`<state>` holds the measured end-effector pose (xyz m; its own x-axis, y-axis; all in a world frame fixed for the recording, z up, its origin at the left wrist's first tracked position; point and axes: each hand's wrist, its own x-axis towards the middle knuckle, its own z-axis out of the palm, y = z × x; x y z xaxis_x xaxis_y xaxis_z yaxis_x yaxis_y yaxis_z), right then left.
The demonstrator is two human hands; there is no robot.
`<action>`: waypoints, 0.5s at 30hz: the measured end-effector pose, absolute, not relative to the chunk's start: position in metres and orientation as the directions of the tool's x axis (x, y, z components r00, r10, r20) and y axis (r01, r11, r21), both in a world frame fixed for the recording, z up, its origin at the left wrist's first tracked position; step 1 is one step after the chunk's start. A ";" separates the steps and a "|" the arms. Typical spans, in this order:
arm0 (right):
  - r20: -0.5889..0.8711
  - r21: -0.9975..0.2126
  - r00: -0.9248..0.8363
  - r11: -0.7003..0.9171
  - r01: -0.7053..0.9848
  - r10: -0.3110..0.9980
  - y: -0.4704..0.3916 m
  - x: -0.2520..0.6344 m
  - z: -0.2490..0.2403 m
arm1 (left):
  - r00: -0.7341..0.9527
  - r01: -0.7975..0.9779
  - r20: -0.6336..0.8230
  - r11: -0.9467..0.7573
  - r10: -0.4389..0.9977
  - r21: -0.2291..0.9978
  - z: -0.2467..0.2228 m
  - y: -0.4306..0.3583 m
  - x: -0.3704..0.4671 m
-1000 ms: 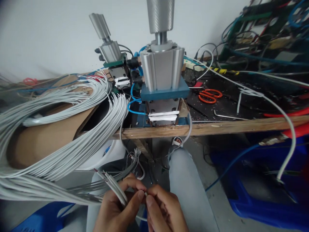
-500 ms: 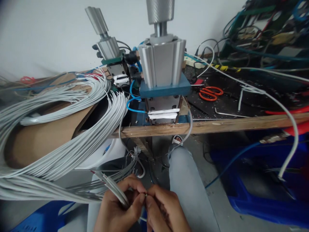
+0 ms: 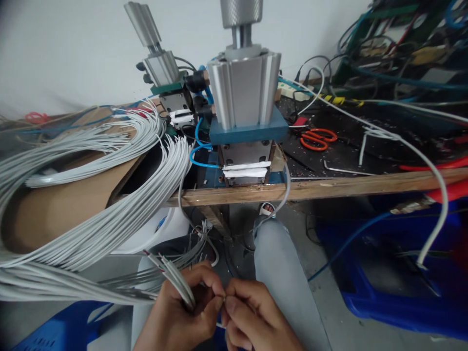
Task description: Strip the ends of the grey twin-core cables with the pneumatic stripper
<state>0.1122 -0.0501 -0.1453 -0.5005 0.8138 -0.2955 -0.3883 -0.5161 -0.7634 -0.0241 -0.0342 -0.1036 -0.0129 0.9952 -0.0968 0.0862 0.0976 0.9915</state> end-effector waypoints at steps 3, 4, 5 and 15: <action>-0.353 -0.602 -0.464 -0.577 -0.553 0.812 -0.051 0.107 -0.150 | -0.008 0.094 -0.107 0.107 0.994 0.990 -0.100 -0.032 -0.024; -0.372 -0.562 -0.455 -0.586 -0.584 0.810 -0.051 0.104 -0.150 | -0.014 0.088 -0.118 0.119 0.993 0.989 -0.099 -0.032 -0.024; -0.385 -0.531 -0.451 -0.593 -0.605 0.805 -0.051 0.102 -0.149 | -0.024 0.084 -0.126 0.128 0.992 0.988 -0.098 -0.031 -0.024; -0.424 -0.609 -0.415 -0.592 -0.528 0.805 -0.050 0.099 -0.140 | 0.015 0.129 -0.073 0.071 0.997 0.989 -0.106 -0.032 -0.030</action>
<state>0.0990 -0.0500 -0.1397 -0.4145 0.8054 -0.4238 -0.5280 -0.5921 -0.6088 -0.0302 -0.0315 -0.1056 0.0154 0.9972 -0.0734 0.1287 0.0708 0.9892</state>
